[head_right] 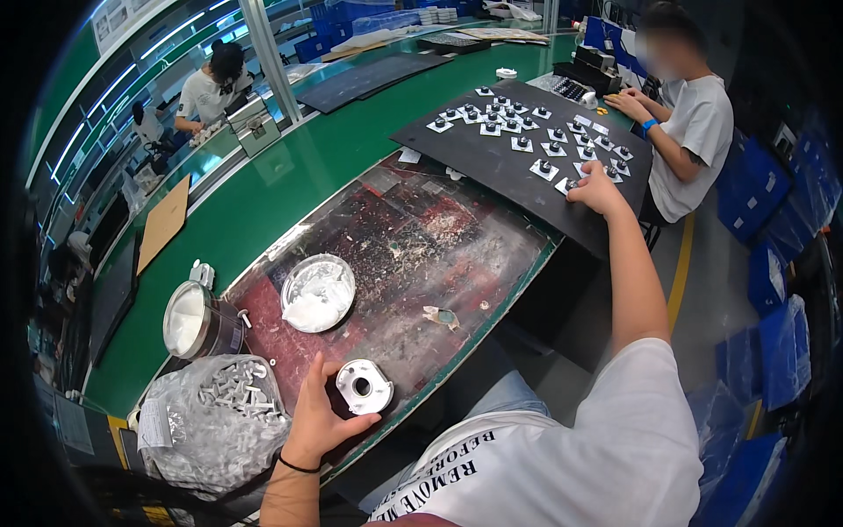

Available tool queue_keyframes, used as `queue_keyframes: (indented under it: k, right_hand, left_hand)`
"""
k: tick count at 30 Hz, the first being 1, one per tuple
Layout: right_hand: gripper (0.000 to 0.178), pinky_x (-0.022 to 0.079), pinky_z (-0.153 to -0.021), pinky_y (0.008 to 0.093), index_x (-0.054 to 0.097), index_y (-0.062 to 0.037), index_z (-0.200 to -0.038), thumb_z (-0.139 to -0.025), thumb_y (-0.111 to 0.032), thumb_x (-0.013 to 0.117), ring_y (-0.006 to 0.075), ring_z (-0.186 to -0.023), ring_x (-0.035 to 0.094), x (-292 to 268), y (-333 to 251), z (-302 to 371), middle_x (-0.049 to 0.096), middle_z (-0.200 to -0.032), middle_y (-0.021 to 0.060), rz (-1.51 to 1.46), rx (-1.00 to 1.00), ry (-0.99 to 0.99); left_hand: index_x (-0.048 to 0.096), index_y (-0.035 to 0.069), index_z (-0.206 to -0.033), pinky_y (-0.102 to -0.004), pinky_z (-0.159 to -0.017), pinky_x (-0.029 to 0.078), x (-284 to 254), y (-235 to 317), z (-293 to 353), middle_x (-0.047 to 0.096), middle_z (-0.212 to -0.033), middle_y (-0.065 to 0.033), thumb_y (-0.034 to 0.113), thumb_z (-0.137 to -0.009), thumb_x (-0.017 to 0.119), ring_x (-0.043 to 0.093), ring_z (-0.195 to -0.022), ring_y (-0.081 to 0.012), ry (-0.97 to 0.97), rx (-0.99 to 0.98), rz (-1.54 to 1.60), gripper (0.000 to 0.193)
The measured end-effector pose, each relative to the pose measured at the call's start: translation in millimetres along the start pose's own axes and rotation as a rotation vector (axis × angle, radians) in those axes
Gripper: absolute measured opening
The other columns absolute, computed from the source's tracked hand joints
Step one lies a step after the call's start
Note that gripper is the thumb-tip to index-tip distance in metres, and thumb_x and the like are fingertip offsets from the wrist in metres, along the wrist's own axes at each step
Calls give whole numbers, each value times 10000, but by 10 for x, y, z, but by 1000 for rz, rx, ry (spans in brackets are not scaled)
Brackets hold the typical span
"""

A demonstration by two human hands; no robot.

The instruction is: The person assembles small white plastic components on a green workbench. They pick up a base unit, apply a white substance from a container to a small circular piece, and attach it to the base. The person repeats this process for multiple units, placing the finished assemblies on a black tray.

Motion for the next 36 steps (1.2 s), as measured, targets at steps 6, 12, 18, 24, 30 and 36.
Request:
queue_keyframes:
  k: [6,12,18,24,30,36]
  right_hand:
    - [773,456,-791,316,377,-24,-1244,-581,-163,751,238,-922,556,-11,-34,44,533,-1006,120,24,-95,-28]
    - [722,434,-832,302,376,-36,-1219,-592,-131,721,228,-936,535,-1,-63,73,519,-993,111,25,-140,14]
    - [706,454,-839,322,386,-51,-1242,-618,-122,709,256,-957,564,24,-135,120,549,-1035,123,37,-211,45]
    - [671,411,-883,297,382,-45,-1242,-651,-68,697,186,-1009,532,137,-713,627,563,-1108,100,-165,-406,-73]
    - [688,425,-852,308,408,-66,-1243,-633,-84,726,201,-1040,596,716,-1845,1753,620,-1095,80,-375,-945,-546]
    - [598,451,-893,379,456,-37,-1215,-667,-75,691,289,-1010,580,1226,-2485,2468,602,-1059,121,-370,-1149,-911]
  left_hand:
    - [113,46,-1430,-398,-873,441,-23,28,-3,559,-1074,-171,212,-536,873,564,-978,-317,-7,-2,-57,1185]
    - [115,41,-1427,-396,-883,441,-20,25,4,546,-1107,-183,205,-535,875,565,-993,-317,-21,-30,-42,1183]
    - [102,55,-1434,-390,-897,444,1,12,7,544,-1113,-185,188,-540,874,567,-1018,-323,-41,-57,21,1188]
    - [80,65,-1445,-394,-909,435,21,-6,-13,537,-1150,-192,219,-550,867,562,-1033,-334,-51,-55,0,1202]
    - [329,13,-1332,-429,-892,392,-171,-12,54,518,-1173,-171,410,-666,757,491,-1036,-350,144,-54,-3,885]
    - [623,5,-975,-356,-790,415,-315,223,-36,596,-910,-112,256,-891,518,552,-838,-263,147,-6,299,285]
Point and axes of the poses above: each hand's wrist, its own z-axis away from the middle knuckle, its own x-axis out of the palm, y = z × x, the point moved 3 cm from there along -z, towards the middle knuckle
